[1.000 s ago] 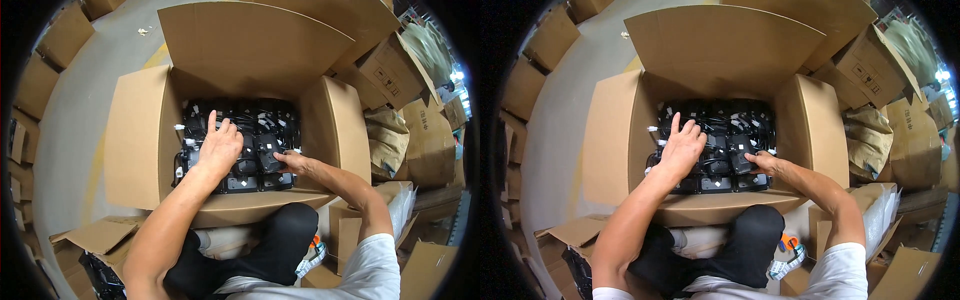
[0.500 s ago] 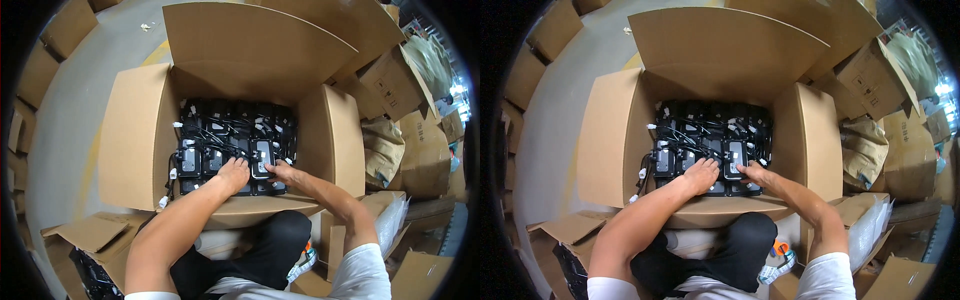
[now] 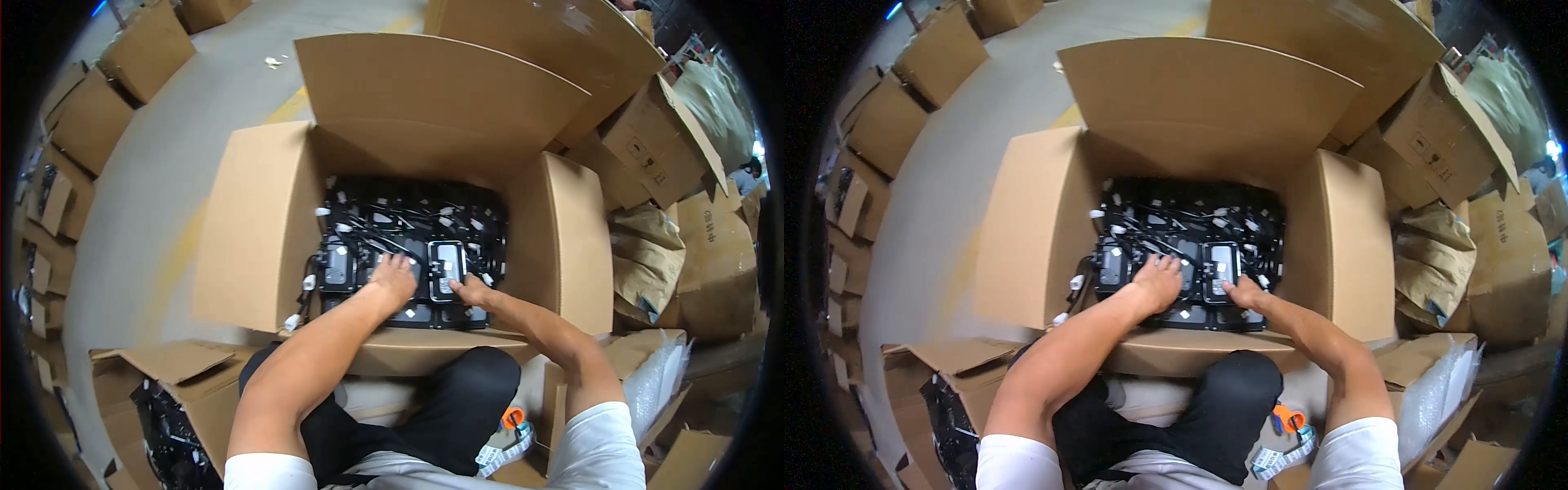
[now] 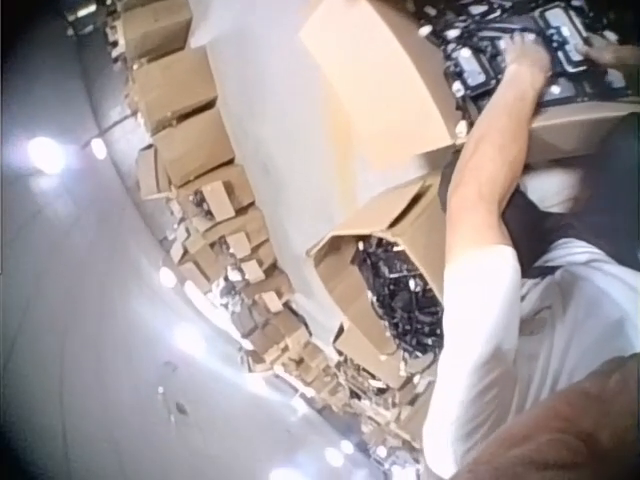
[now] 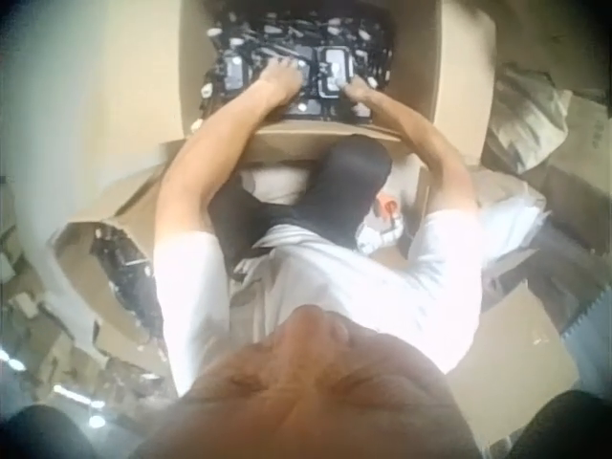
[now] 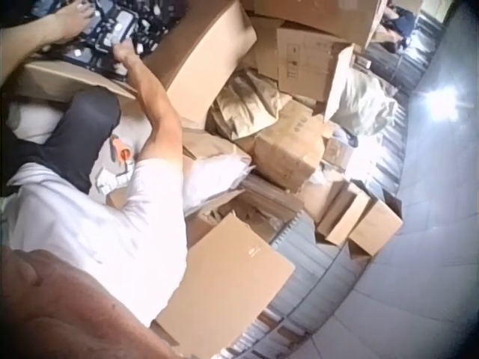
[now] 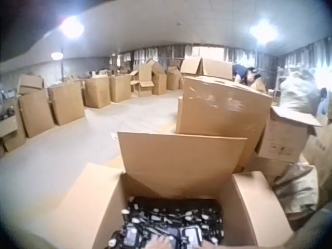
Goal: The person sorts black plastic electronic housing components by hand, moving them into and out of cardboard boxes.
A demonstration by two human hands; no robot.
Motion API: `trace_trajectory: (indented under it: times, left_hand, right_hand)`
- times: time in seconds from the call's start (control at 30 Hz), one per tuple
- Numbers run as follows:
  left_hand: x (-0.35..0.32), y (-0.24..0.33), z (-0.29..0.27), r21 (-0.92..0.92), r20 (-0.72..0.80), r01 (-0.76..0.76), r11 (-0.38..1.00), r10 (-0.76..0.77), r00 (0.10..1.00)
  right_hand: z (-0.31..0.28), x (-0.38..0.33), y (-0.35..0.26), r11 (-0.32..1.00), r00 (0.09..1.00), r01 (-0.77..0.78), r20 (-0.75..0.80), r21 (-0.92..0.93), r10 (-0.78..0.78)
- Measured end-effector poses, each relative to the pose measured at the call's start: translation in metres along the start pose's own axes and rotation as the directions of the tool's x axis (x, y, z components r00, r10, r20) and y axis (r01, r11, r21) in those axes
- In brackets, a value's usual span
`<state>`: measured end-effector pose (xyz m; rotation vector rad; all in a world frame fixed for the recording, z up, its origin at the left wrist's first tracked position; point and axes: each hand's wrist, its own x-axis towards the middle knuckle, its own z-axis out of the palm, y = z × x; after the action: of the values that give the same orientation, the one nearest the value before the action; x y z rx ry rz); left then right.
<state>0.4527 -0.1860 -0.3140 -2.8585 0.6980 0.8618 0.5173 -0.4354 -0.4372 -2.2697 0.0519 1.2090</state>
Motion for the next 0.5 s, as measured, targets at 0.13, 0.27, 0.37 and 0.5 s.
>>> trace_trajectory:
  times: [0.13, 0.27, 0.37, 0.5]
  left_hand:
    - [-0.054, 0.015, -0.001, -0.146, -0.397, -0.117, 0.982, 0.05, 0.916]
    - [-0.112, 0.065, -0.029, -0.039, -0.854, -0.229, 0.973, 0.087, 0.513]
    - [-0.252, 0.058, -0.038, -0.199, -0.703, -0.099, 0.975, -0.071, 0.708]
    - [-0.458, 0.03, -0.011, -0.564, -0.747, -0.036, 0.825, -0.491, 0.447]
  right_hand:
    - [0.031, 0.027, -0.012, 0.921, 0.985, 0.143, -0.039, -0.362, -0.169]
    - [-0.013, 0.065, 0.066, 0.919, 0.924, 0.376, 0.125, -0.119, -0.362]
    - [0.033, 0.062, 0.028, 0.9, 0.891, 0.419, 0.248, -0.121, -0.381]
    - [-0.091, 0.074, 0.087, 0.61, 0.732, 0.447, -0.125, -0.655, -0.67]
